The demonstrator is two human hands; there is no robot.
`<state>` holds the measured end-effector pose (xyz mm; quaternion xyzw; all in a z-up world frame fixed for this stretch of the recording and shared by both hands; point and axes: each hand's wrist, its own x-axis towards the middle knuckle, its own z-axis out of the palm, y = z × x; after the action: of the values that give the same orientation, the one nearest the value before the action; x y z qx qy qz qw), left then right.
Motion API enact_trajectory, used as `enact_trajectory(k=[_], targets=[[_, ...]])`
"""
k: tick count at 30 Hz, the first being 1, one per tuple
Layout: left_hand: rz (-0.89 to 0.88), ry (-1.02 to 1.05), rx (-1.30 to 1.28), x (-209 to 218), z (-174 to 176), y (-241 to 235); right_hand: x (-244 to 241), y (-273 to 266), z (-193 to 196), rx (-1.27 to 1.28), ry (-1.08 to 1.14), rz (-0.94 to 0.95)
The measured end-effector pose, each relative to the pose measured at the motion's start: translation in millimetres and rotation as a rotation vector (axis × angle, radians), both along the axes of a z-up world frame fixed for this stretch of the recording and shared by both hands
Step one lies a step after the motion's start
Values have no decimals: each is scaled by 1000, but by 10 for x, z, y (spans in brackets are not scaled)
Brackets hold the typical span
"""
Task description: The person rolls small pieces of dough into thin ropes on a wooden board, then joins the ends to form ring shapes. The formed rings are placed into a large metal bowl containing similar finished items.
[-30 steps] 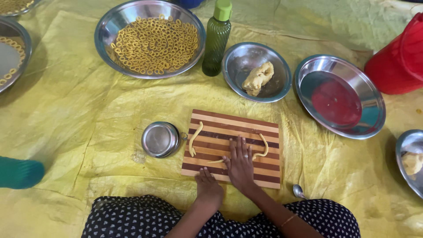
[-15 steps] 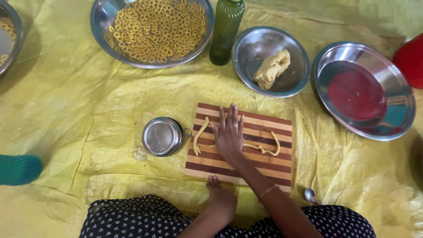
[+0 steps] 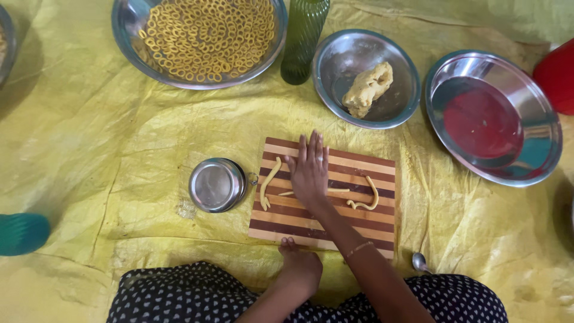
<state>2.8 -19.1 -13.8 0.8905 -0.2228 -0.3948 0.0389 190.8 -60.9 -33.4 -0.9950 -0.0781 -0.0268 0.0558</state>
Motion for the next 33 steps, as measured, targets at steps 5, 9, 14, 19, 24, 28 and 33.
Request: enact_trajectory(k=[5,9,14,19,24,28,33], targets=[[48,21,-106,66,159,144,-615,-114,76,-16,-9,36],[122,-27,-160,-20,431,384,-1056,-215,158,53,37,71],[123,11,-80,-66,514,507,-1318,-228,224,127,67,87],[176,-82,-107,5,391,472,-1230,27,223,-84,122,216],[121,161,-49,71,222,392,-788,163,143,-105,78,176],[57,-135,-11,65,186,229,-183,273,90,-71,-10,107],[-38,65,77,131,238,165,270,314,31,8,-98,40]])
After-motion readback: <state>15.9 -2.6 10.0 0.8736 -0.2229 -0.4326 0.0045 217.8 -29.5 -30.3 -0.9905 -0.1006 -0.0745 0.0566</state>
